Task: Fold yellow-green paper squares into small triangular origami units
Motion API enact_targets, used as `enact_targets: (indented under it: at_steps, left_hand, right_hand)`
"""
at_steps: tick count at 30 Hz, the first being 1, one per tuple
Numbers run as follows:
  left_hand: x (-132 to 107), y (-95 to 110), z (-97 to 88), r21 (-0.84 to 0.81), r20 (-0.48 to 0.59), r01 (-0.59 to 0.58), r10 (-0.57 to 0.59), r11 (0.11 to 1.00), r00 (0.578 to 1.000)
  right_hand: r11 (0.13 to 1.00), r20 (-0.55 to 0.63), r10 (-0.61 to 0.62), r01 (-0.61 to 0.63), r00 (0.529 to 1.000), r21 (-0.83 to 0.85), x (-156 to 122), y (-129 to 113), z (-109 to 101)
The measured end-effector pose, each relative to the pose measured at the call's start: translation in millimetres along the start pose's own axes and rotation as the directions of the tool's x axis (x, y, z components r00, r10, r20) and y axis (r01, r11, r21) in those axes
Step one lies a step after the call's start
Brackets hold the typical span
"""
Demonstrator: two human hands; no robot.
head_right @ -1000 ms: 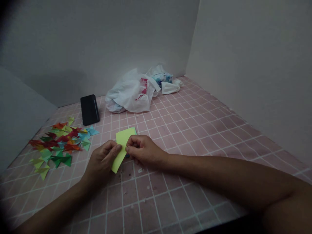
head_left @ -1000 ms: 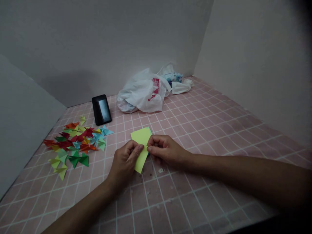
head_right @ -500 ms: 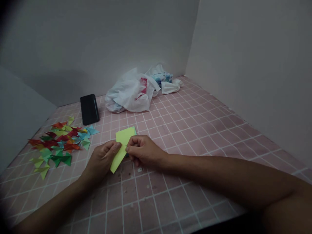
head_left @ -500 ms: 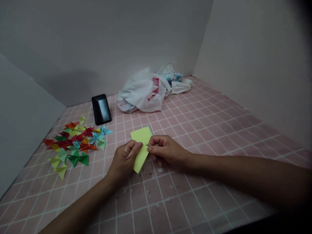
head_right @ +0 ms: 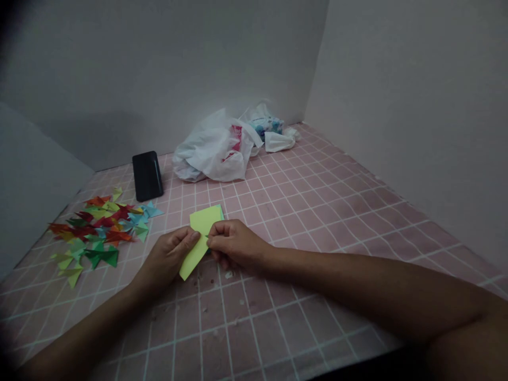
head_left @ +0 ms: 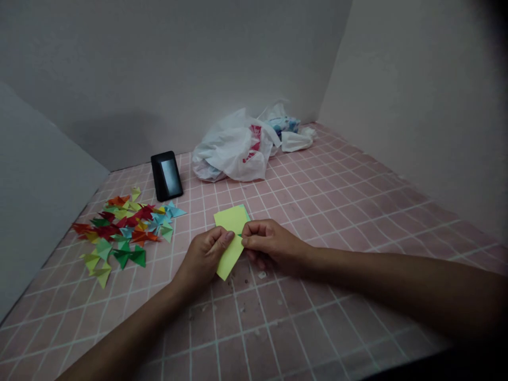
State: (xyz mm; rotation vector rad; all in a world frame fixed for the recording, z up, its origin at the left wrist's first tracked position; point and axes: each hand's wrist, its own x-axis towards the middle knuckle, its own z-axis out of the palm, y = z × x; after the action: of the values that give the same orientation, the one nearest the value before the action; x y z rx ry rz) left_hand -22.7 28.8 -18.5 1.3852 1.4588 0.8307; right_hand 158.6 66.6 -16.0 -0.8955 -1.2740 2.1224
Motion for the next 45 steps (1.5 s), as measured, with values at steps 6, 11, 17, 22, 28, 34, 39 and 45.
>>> enact_targets:
  at_steps: [6, 11, 17, 22, 28, 34, 39, 45]
  left_hand:
    - [-1, 4, -0.3, 0.029, 0.034, 0.001, -0.002, 1.000, 0.999]
    - [-2, 5, 0.3, 0.029, 0.053, -0.008, 0.007, 1.000, 0.999]
    - [-3, 8, -2.9, -0.151, 0.084, 0.090, -0.077, 0.984, 0.993]
    - [0, 9, -6.3, -0.252, 0.113, 0.147, -0.122, 0.956, 0.986]
    - [-1, 7, -6.0, -0.273, 0.206, 0.201, -0.147, 0.941, 0.967]
    - [-2, 8, -6.5, -0.237, 0.216, 0.237, -0.187, 0.942, 0.958]
    - [-1, 4, -7.0, -0.226, 0.253, 0.240, -0.182, 0.944, 0.950]
    - [-1, 3, -10.7, -0.339, 0.112, 0.064, -0.027, 0.939, 0.993]
  right_hand:
    - [0.999, 0.007, 0.010, -0.010, 1.000, -0.030, 0, 1, 0]
    - [0.997, 0.046, 0.033, -0.030, 0.998, -0.069, 0, 2, -2]
    - [0.998, -0.016, -0.031, 0.030, 0.999, -0.054, 0, 2, -3]
    - [0.999, -0.034, -0.035, 0.034, 0.999, -0.024, 2, 2, -5]
    - [1.000, -0.001, 0.014, -0.014, 1.000, -0.011, 3, 1, -5]
    - [0.996, 0.000, 0.070, -0.070, 0.998, -0.057, 2, 0, -5]
    - [0.998, 0.027, 0.046, -0.045, 0.999, -0.037, 4, 1, -7]
    - [0.999, -0.055, -0.008, 0.010, 0.998, 0.044, 7, 4, -10]
